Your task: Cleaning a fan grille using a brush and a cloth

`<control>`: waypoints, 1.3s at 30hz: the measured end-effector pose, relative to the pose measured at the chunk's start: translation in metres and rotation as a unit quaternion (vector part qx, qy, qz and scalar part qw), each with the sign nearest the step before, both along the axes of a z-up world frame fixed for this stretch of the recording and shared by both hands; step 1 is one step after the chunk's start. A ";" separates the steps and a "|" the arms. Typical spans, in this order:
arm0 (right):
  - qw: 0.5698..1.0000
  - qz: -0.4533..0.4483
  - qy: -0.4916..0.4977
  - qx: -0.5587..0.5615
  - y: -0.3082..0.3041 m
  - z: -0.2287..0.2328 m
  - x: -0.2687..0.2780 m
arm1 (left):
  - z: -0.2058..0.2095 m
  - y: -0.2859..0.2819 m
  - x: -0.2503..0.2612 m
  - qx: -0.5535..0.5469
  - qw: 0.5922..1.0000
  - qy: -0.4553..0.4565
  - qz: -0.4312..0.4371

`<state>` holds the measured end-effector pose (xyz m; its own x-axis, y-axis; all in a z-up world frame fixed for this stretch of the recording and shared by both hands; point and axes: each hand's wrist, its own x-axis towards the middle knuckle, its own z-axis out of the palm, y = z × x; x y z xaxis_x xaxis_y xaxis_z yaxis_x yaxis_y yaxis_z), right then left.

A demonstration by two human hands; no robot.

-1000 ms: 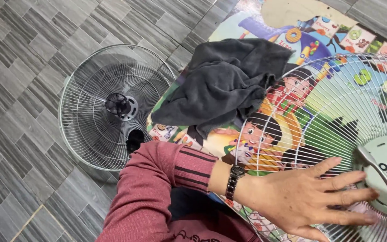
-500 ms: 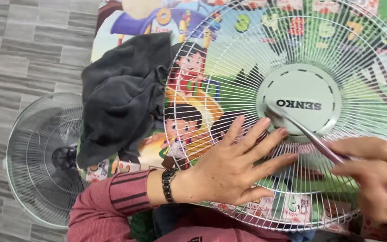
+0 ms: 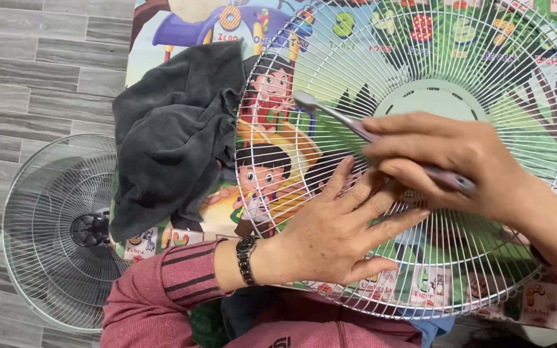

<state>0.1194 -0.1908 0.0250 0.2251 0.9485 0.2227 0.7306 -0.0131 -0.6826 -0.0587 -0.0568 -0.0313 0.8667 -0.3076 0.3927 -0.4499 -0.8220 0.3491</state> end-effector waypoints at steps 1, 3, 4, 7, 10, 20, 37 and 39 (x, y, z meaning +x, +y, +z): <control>1.000 0.000 -0.001 -0.001 -0.016 -0.004 0.000 | 0.000 0.000 0.000 -0.001 1.000 -0.001 0.000; 0.995 -0.062 -0.080 0.013 -0.049 -0.012 -0.001 | -0.001 0.000 0.001 0.055 0.998 0.034 0.001; 0.995 -0.061 -0.081 0.012 -0.077 -0.023 0.000 | -0.002 0.000 0.000 0.053 0.998 0.033 0.002; 0.980 -0.195 -0.046 -0.016 -0.132 -0.033 0.006 | -0.004 0.000 0.001 0.044 0.999 0.029 -0.003; 0.972 -0.149 0.013 -0.183 -0.105 -0.014 0.010 | -0.005 -0.001 0.000 0.034 0.999 0.023 -0.004; 0.996 -0.036 -0.080 0.024 -0.012 -0.008 0.005 | -0.002 0.000 0.000 0.005 1.000 0.012 -0.011; 0.995 -0.047 -0.069 0.057 -0.008 -0.008 0.013 | 0.003 0.001 0.000 0.034 0.999 0.025 -0.010; 0.990 -0.084 -0.084 0.072 -0.023 -0.007 0.011 | 0.000 0.000 0.001 0.041 0.999 0.022 -0.002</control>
<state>0.1308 -0.2139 0.0180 0.3254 0.8564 0.4008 0.8299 -0.0556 -0.5551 -0.0582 -0.0564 -0.0310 0.8809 -0.3419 0.3274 -0.4398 -0.8468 0.2992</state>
